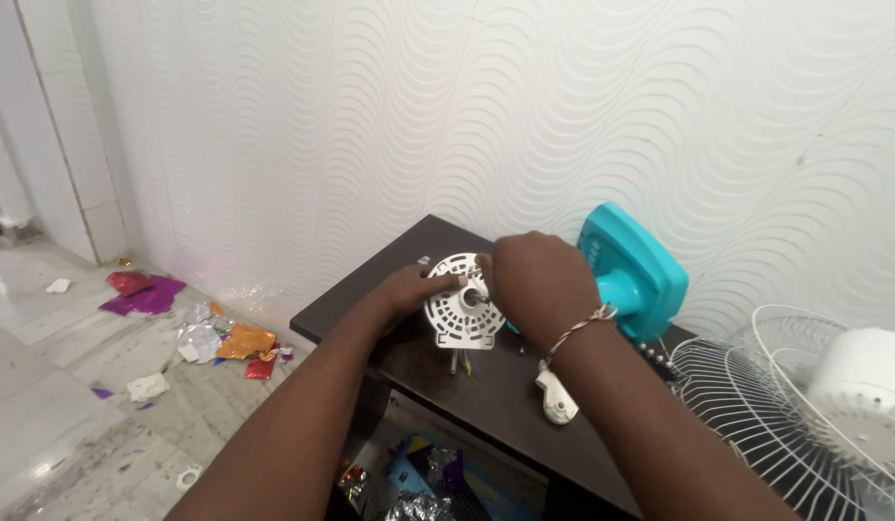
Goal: The person assembles a white plastic fan motor housing on a dark table using a yellow screwdriver. They insert and tighten multiple screws into the housing, repeatedly adjusting the part's position to access different screw holes.
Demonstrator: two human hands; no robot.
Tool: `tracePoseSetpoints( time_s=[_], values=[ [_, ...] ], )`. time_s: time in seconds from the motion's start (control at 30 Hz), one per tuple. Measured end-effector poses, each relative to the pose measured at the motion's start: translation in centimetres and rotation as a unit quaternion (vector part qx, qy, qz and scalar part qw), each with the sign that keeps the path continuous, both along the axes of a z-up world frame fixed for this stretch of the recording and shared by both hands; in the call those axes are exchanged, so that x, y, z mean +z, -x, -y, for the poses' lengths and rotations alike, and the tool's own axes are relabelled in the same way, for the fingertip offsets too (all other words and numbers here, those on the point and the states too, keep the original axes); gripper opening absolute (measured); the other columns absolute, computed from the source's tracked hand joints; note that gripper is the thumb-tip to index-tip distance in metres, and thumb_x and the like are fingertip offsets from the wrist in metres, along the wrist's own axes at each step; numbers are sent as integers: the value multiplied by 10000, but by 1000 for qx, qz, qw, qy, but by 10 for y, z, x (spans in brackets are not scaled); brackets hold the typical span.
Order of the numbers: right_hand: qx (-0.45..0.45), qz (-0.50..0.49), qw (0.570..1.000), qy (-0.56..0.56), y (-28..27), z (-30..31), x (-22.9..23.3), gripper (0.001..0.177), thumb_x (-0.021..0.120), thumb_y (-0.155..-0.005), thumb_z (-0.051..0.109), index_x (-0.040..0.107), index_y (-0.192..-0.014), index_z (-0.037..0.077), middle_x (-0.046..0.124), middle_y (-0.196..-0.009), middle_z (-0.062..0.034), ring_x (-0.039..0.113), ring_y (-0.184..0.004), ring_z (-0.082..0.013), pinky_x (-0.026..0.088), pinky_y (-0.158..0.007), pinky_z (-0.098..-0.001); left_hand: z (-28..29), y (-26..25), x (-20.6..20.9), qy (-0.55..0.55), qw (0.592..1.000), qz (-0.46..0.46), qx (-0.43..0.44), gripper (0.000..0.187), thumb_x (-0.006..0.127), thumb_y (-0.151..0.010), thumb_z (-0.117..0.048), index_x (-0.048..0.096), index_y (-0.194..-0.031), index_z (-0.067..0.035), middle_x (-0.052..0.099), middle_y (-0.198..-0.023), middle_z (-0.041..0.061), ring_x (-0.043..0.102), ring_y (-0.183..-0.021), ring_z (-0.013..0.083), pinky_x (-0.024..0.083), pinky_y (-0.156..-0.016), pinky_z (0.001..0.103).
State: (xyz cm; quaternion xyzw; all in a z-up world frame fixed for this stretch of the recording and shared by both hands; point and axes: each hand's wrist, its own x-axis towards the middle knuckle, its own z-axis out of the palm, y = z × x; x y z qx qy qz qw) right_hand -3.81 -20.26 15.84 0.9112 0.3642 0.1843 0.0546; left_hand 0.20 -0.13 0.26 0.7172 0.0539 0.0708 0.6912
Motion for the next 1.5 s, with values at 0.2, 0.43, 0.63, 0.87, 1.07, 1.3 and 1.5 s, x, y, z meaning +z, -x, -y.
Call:
tracePoseSetpoints(
  time_s=[0.2,0.43,0.63,0.87,1.07,1.3,1.5],
  values=[
    [-35,-14,994,-104,-9,12,-6,397,596,-1000,409,696,-983,25,721,-889,-211,707,-863,-382,563,-761,-500,1,5,1,-13,1000,-18,12,578,771,-788,-444,743,-1142,13,797,-928,110,738,-823,174,558,-775,308],
    [79,26,991,-101,-21,18,-4,298,622,-954,327,686,-948,36,704,-877,-177,695,-862,-364,547,-751,-494,1,3,0,-19,1000,-20,11,581,781,-786,-444,751,-1128,24,794,-913,111,735,-806,168,556,-772,304],
    [-13,22,1000,-15,-15,15,-4,381,593,-1012,439,701,-961,77,711,-852,-158,713,-837,-347,561,-718,-475,-1,-4,-5,-8,1000,-13,6,591,778,-777,-446,735,-1140,18,800,-928,111,746,-825,175,563,-780,303],
    [94,52,994,-14,-17,18,-8,182,623,-906,207,692,-1056,128,729,-820,-132,709,-832,-348,488,-842,-540,-11,-22,-18,-52,999,-14,2,618,770,-786,-480,732,-1163,7,803,-966,115,748,-853,177,566,-793,314],
    [117,107,987,-1,-12,12,-5,248,658,-886,350,759,-885,124,732,-711,-114,693,-910,-311,238,-1105,-625,-16,-25,-19,-45,999,-10,-18,610,768,-795,-482,745,-1177,-7,808,-1008,97,742,-924,175,545,-865,318],
    [-32,7,999,-36,-2,5,-13,439,571,-1024,464,758,-893,89,703,-837,-150,714,-854,-353,574,-796,-494,-8,-14,-3,-100,993,-64,10,628,725,-788,-528,729,-1224,-76,801,-1070,84,711,-1052,173,483,-985,343],
    [44,50,995,-79,-5,8,-18,258,657,-876,263,642,-1020,49,710,-880,-154,712,-802,-360,574,-658,-487,-10,-18,-5,-92,994,-63,10,722,758,-760,-543,677,-1276,-45,801,-1105,119,707,-1104,210,471,-1019,366]
  ],
)
